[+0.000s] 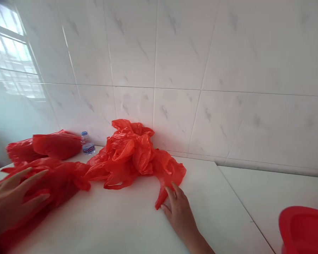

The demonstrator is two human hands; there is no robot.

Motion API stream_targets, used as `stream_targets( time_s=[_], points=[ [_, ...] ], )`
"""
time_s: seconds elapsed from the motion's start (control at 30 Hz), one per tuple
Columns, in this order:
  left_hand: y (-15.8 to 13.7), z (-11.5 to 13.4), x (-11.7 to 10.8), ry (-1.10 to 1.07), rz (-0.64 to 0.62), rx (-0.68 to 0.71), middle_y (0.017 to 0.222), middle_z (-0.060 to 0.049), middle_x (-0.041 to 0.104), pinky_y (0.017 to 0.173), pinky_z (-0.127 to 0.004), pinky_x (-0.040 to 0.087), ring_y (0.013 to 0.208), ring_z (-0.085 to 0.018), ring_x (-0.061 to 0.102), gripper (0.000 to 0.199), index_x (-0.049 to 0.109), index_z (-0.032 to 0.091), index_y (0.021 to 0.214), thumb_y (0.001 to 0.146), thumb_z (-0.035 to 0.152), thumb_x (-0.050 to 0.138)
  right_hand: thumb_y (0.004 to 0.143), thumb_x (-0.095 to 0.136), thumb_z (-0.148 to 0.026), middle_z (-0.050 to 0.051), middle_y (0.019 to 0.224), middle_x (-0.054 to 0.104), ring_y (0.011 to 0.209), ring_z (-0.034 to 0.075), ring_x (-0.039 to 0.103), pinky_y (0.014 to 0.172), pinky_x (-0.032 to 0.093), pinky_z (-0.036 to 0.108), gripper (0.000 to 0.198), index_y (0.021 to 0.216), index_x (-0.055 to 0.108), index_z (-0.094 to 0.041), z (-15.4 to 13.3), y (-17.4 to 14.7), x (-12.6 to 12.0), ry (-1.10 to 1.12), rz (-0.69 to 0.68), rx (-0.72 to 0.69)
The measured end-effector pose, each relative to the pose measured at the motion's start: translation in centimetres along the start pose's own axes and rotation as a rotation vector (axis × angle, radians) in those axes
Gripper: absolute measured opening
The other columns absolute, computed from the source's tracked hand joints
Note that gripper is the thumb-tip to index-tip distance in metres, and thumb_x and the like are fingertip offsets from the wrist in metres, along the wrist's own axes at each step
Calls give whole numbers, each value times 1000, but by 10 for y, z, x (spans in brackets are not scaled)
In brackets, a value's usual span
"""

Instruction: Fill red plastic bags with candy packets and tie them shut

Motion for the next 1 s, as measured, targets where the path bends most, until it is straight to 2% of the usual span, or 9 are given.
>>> stream_targets(
  time_s=[0.1,0.27,0.33,0.43,0.6,0.7,0.77,0.9,1.0],
  points=[
    [-9,40,17,-217,-95,203,142,-3,45,102,-44,39,127,-30,45,39,52,31,125,86,36,52,84,54,-36,7,141,43,130,28,37,107,34,46,48,130,52,-25,-7,5,-2,5,-78,-26],
    [-29,154,12,-597,-423,488,130,-5,59,91,-37,50,109,-27,62,44,57,35,123,80,31,62,80,52,-22,8,111,60,105,26,54,93,45,43,22,97,66,-22,-6,-7,-16,68,-56,52],
    [-38,194,10,-729,-613,576,136,-4,53,93,-36,49,114,-26,58,46,56,36,124,81,20,58,78,51,-19,8,111,59,105,26,54,92,45,41,21,94,64,-22,1,-23,-23,124,-29,93],
    [-43,239,10,-876,-733,639,141,-5,48,97,-40,46,121,-26,52,51,55,35,125,78,14,59,73,50,-15,7,120,55,113,25,51,97,41,40,23,90,63,-24,11,-55,-36,207,-51,141],
    [-44,288,19,-1008,-695,598,143,-11,44,103,-48,34,128,-34,40,69,54,29,128,63,15,72,65,52,-13,7,106,59,102,22,56,86,45,28,12,73,54,-22,11,-96,-60,543,-168,261],
    [-50,305,21,-1143,-797,496,108,-6,67,87,-37,41,97,-28,58,38,69,25,98,62,14,67,68,58,-23,5,92,62,92,21,58,79,45,27,6,70,54,-20,14,-99,-76,721,-95,386],
    [-54,309,21,-1192,-849,394,75,-2,65,70,-29,41,72,-20,56,11,66,21,68,70,15,57,68,61,-32,5,92,63,86,21,59,73,45,27,14,74,58,-20,23,-97,-87,780,15,514],
    [-60,305,18,-1237,-890,174,63,2,54,54,-24,34,56,-13,46,22,53,19,63,82,21,41,71,63,-41,1,87,62,70,15,56,62,43,24,26,87,57,-22,44,-101,-100,741,296,789],
    [-58,302,16,-1269,-906,27,66,3,52,53,-22,36,57,-12,45,21,50,20,68,85,27,40,82,53,-48,-4,60,50,53,10,44,51,35,20,29,73,51,-21,40,-106,-91,751,200,785]
  ],
)
Point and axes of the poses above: each hand's wrist, its own y-axis towards the middle knuckle, its own x-axis out of the palm, z = x × y, the point moved 3 cm from there along y, towards the middle knuckle
